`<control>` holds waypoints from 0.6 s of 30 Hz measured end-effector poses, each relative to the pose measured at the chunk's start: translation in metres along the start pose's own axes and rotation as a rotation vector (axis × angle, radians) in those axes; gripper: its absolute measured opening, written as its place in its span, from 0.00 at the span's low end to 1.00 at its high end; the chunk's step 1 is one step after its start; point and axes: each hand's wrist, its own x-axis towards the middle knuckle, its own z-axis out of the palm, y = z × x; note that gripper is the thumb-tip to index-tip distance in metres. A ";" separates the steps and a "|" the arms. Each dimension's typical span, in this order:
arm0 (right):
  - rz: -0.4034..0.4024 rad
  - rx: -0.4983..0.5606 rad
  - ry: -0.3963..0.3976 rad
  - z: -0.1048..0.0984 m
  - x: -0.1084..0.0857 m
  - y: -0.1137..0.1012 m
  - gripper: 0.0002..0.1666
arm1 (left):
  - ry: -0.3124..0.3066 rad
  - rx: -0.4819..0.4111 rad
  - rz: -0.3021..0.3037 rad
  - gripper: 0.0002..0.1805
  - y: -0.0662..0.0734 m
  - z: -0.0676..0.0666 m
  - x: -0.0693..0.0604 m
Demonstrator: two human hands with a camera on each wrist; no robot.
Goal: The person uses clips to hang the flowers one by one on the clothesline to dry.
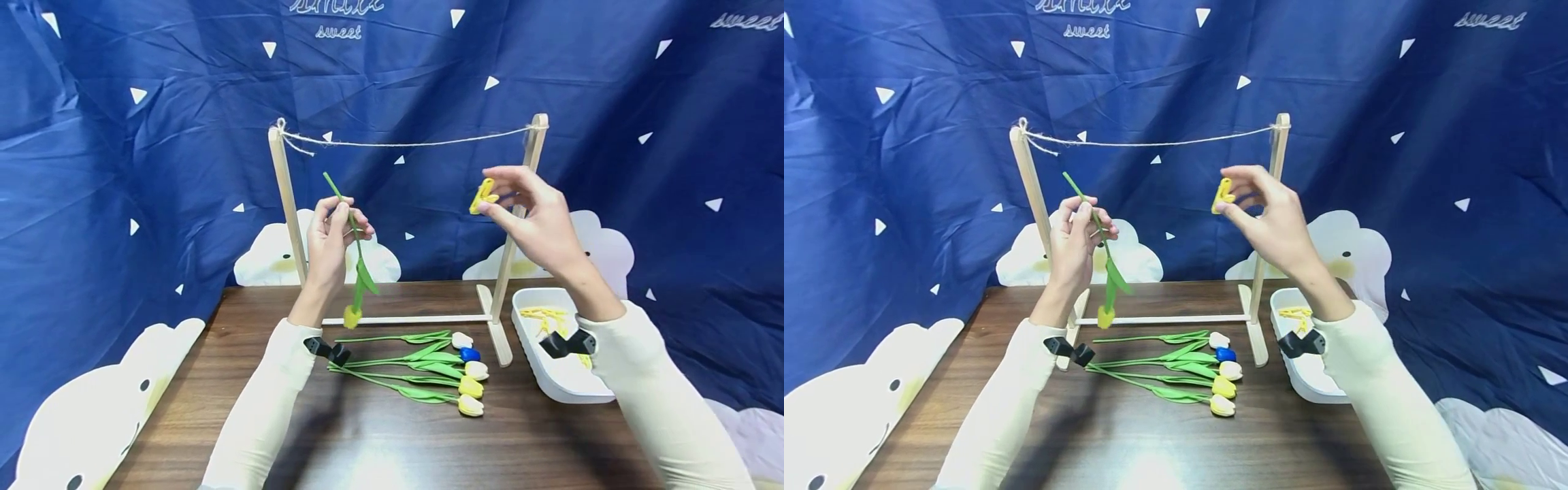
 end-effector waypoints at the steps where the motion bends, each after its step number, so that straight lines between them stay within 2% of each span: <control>1: 0.003 0.003 -0.015 0.005 0.003 -0.004 0.29 | -0.002 -0.002 0.006 0.09 0.002 0.001 0.002; 8: 0.039 0.036 -0.111 0.038 0.024 -0.031 0.23 | 0.034 -0.063 0.020 0.13 0.011 0.003 0.019; 15: 0.010 0.032 -0.150 0.067 0.053 -0.051 0.20 | 0.045 -0.121 0.032 0.23 0.019 0.004 0.036; 18: 0.022 0.038 -0.153 0.077 0.065 -0.057 0.20 | 0.047 -0.124 0.043 0.21 0.020 0.004 0.042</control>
